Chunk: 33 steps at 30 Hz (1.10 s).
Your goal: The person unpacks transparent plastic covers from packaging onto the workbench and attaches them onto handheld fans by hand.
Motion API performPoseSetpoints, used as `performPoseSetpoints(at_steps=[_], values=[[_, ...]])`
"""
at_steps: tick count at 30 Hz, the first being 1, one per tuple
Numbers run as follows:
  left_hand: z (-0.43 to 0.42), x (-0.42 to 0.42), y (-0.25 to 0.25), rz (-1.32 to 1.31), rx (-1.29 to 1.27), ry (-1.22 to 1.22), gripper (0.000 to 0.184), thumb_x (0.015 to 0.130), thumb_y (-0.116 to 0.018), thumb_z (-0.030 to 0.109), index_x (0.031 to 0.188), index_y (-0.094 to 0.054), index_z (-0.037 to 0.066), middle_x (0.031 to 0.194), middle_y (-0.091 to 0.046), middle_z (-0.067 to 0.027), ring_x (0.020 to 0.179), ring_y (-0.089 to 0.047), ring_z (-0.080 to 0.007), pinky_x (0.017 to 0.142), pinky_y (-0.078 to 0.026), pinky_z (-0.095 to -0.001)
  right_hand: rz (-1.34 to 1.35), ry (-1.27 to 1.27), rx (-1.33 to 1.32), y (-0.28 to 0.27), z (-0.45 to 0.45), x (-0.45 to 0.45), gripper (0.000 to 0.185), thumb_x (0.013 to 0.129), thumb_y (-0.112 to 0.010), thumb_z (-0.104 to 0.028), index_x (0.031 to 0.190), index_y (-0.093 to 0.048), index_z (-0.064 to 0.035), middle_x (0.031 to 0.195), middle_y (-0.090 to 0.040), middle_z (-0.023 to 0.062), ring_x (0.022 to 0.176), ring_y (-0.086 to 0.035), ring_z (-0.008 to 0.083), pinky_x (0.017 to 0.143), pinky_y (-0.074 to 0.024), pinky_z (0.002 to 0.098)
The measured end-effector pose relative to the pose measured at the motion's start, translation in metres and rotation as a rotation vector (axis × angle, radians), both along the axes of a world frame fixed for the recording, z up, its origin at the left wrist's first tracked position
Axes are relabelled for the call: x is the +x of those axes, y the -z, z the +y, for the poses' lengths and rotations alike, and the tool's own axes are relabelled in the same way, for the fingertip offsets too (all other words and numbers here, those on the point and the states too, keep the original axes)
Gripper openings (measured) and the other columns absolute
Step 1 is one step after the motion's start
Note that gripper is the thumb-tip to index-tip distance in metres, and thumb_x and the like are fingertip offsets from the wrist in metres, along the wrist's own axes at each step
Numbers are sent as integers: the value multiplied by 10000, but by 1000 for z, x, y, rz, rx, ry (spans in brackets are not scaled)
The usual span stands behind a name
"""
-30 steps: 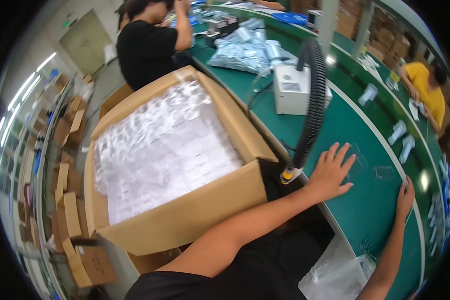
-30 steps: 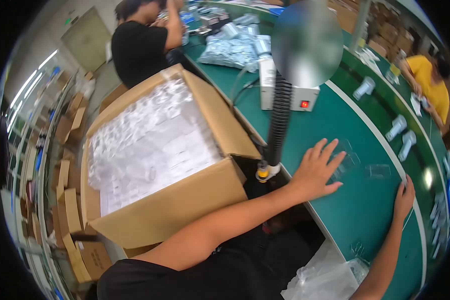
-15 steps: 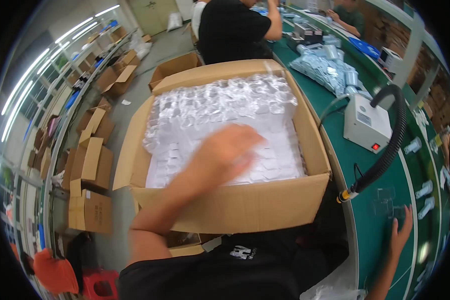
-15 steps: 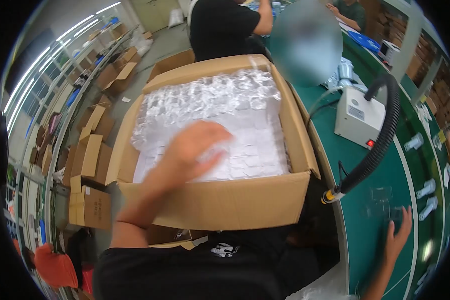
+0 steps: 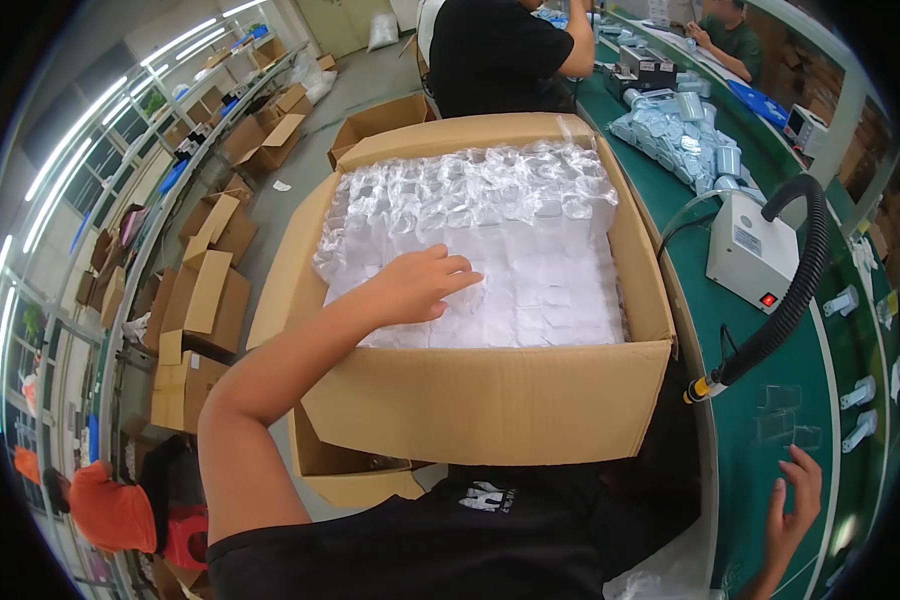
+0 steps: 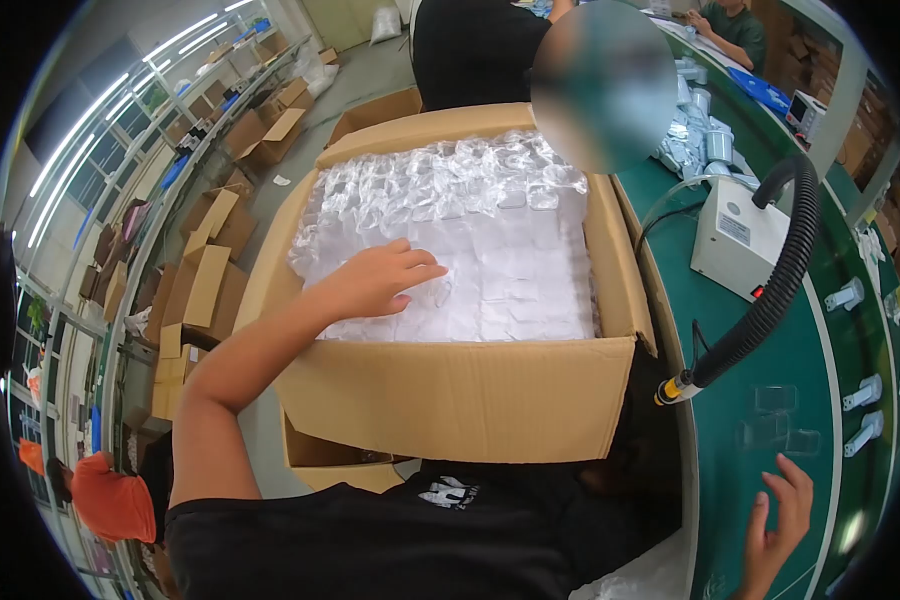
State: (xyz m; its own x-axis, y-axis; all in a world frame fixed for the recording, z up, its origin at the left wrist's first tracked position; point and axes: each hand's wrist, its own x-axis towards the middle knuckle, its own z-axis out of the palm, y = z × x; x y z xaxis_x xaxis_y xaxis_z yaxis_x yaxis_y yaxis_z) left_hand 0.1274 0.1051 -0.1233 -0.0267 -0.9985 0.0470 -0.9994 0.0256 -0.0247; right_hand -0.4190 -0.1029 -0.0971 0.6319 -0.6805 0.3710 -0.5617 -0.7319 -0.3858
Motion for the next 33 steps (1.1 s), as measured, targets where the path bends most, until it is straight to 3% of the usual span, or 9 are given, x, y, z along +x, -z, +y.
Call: performPoseSetpoints(at_steps=[2,11,15,17,20,24,27,30,33], values=[[-13,8,14,-140,214,-15,520,725,-727,132,1223,-578,127,1029,-609,-25,962,-530,-250,784,-514,-353,18,8,-14,-2,8,4,148,838,-558,-13,974,-612,4,1177,-605,176,1099,-575,324,941,-444,390],[-3,21,31,-195,163,-71,347,711,-750,180,1016,-619,81,986,-607,-23,981,-526,-251,815,-501,-344,14,32,17,-1,36,-30,131,799,-577,-15,922,-616,5,1120,-620,185,1039,-588,342,900,-458,409],[-7,15,6,-197,269,-141,480,699,-763,157,1141,-592,76,989,-589,-65,951,-528,-260,816,-475,-351,27,-37,-5,-20,44,0,198,737,-583,30,931,-610,4,1100,-624,188,1014,-595,347,880,-465,410],[-19,-22,-25,81,-198,125,493,707,-764,124,1161,-584,51,983,-560,-110,950,-537,-265,787,-468,-343,12,-164,-56,-33,44,22,322,716,-629,10,1035,-627,-25,1138,-629,180,1024,-607,335,869,-480,400],[-29,-49,-28,498,-142,73,510,716,-761,98,1184,-570,28,994,-531,-145,928,-542,-280,748,-468,-328,-148,-320,-145,-51,53,99,395,620,-720,-12,1010,-679,-69,1082,-664,158,936,-637,306,784,-526,394],[-42,-98,-58,725,-84,176,490,750,-733,100,1195,-546,19,1012,-527,-113,890,-558,-252,712,-477,-327,-55,-499,-199,-44,66,198,607,733,-710,-152,1316,-542,-138,1343,-510,138,1044,-596,269,858,-516,346],[-45,-117,-64,739,-62,252,528,686,-740,63,1174,-550,6,1020,-528,-112,891,-551,-237,729,-468,-316,-110,-451,-492,-12,63,227,487,797,-585,-150,1253,-543,17,1052,-618,141,864,-618,217,719,-520,291],[-42,-119,-42,799,-165,297,552,632,-737,35,1155,-563,0,1034,-532,-127,875,-544,-239,712,-454,-296,-93,-414,-425,-13,63,205,532,769,-581,-109,1293,-542,-26,917,-566,58,754,-586,165,636,-502,256],[-30,-129,-27,801,-182,247,260,731,-687,19,975,-607,-21,820,-550,-91,719,-528,-205,606,-402,-289,-75,-364,-419,-11,53,155,541,770,-600,-109,1302,-536,-34,882,-549,41,727,-580,156,626,-502,255]])
